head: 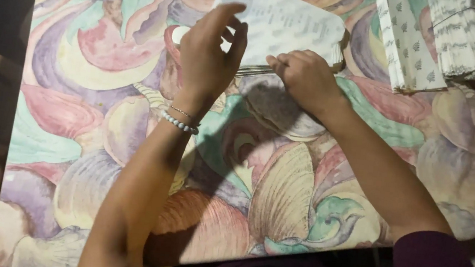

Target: Folding individual sheets of printed paper into a specific shape and stacking them on a table.

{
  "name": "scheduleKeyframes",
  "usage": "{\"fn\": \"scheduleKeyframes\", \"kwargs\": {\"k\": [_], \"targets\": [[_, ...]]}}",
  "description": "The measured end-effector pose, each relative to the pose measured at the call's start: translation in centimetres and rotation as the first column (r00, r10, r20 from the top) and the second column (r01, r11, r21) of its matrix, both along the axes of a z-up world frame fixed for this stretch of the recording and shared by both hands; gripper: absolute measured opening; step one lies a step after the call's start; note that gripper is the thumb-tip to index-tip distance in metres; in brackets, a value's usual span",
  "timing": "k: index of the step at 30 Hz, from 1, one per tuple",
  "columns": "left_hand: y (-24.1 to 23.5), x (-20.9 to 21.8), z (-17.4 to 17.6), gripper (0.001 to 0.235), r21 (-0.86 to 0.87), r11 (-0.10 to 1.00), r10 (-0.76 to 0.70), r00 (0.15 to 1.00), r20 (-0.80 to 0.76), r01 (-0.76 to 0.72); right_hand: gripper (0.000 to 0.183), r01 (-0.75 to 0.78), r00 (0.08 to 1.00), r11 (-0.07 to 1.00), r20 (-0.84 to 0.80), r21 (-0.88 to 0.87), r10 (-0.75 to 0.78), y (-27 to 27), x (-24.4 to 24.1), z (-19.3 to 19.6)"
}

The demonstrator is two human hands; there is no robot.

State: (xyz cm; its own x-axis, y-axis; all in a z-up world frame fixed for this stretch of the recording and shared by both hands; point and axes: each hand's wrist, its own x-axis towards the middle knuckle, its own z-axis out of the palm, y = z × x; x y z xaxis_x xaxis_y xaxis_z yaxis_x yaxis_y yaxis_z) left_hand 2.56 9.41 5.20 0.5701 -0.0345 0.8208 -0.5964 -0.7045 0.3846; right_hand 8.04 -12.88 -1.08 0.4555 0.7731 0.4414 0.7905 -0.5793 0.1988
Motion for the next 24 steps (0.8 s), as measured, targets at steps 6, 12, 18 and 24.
{"fn": "scheduleKeyframes", "kwargs": {"k": [6, 12, 18, 24], "targets": [[1.3, 2.3, -6.6, 0.014, 0.295, 0.949, 0.008, 0.946, 0.324, -0.109, 0.01, -0.045, 0.998, 0.914, -0.025, 0.403, 0.06, -1.3, 1.9, -2.9], [1.0, 2.4, -5.0, 0.031, 0.508, 0.852, -0.053, 0.986, -0.155, 0.126, 0.006, 0.137, 0.959, 0.695, -0.27, 0.706, 0.085, -0.8, 0.4, 1.8], [-0.5, 5.8, -8.0, 0.015, 0.634, 0.768, 0.036, 0.98, -0.195, 0.097, 0.044, 0.064, 0.926, 0.883, -0.357, 0.465, 0.12, -2.5, 0.8, 1.2], [-1.6, 4.4, -6.5, 0.015, 0.695, 0.715, 0.118, 0.967, -0.227, 0.076, 0.015, 0.082, 0.956, 0.985, -0.292, 0.15, -0.035, -1.7, 0.6, 1.2]]}}
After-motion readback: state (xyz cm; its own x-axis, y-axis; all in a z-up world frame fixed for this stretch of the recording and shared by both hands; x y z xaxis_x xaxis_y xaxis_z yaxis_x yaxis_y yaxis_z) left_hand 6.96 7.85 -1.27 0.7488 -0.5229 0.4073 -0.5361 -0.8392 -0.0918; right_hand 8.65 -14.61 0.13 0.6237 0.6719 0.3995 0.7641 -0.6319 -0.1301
